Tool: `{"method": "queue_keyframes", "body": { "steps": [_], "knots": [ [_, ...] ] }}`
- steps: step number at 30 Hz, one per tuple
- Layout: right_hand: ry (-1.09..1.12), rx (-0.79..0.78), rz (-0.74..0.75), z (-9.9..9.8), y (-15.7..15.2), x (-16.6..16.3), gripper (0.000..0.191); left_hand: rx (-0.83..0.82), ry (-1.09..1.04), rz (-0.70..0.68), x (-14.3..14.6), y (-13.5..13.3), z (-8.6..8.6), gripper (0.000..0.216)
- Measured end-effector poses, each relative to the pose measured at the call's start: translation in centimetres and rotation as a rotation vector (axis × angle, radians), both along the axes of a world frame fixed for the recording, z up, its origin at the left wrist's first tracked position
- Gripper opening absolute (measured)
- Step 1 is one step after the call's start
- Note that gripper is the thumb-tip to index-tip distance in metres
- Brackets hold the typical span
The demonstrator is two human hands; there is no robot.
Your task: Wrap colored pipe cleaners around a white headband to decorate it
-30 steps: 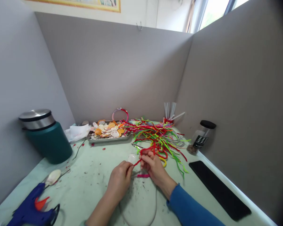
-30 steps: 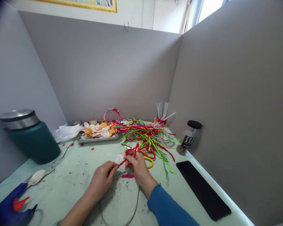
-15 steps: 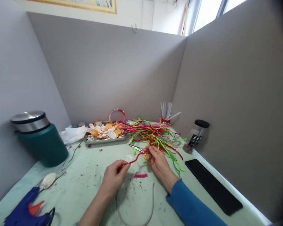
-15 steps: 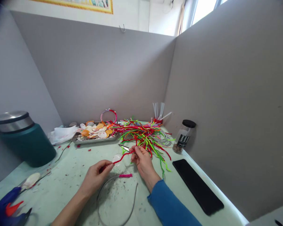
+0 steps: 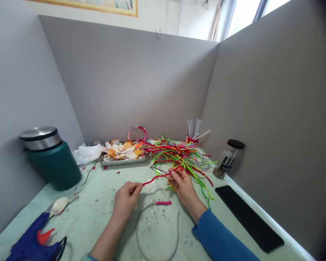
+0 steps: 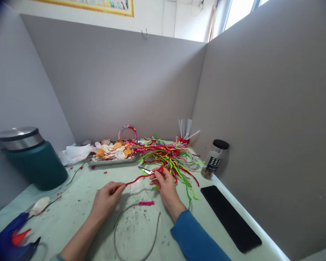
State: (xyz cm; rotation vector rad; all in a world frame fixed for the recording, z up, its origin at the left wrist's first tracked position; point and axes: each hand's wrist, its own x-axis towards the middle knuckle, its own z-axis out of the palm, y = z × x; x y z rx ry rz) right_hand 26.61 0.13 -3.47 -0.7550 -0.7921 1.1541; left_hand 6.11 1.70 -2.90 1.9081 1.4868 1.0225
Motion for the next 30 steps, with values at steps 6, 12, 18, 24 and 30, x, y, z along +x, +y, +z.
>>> {"method": "queue_keyframes", "body": {
  "steps": [6,12,18,24,30],
  "knots": [
    [-0.282,0.079,-0.024,-0.3,-0.2,-0.6,0.013,0.390,0.304,0.182,0.9,-1.6,0.6,0.032],
    [-0.539,0.311,0.037,0.0,-1.1,-1.8,0.005,0.511,0.168,-0.024,1.6,-2.3,0.7,0.030],
    [-0.653,0.371,0.065,0.1,-1.6,-2.6,0.006,0.194,-0.013,-0.157,1.9,-2.2,0.6,0.022],
    [-0.515,0.199,0.094,-1.0,-0.8,-2.0,0.003,-0.075,-0.203,-0.197,2.0,-1.5,0.2,0.022],
    [-0.448,0.072,0.132,-0.8,-1.1,-2.2,0.008,-0.167,-0.277,-0.222,1.9,-1.2,-0.2,0.023]
  ]
}}
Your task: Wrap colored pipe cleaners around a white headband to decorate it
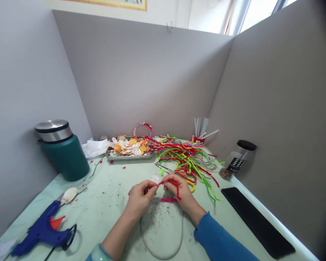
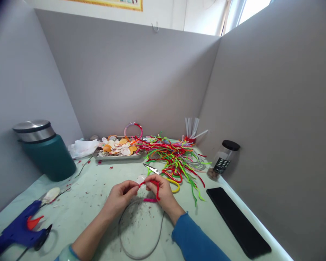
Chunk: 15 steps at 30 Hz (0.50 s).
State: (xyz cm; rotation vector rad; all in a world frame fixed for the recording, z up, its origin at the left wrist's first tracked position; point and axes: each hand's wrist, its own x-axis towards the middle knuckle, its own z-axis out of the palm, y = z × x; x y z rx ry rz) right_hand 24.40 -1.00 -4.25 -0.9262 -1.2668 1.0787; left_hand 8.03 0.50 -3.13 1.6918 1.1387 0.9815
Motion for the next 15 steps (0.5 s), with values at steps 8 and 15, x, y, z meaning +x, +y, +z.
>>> {"method": "queue_keyframes", "body": {
  "steps": [8,15],
  "knots": [
    [-0.534,0.126,-0.331,-0.1,1.2,3.3,0.016,0.060,0.045,0.318,-1.1,0.4,0.5,0.024],
    [-1.331,0.178,-0.569,-0.6,1.1,5.6,0.028,-0.125,-0.235,0.371,-1.6,1.1,0.4,0.028]
  ]
}}
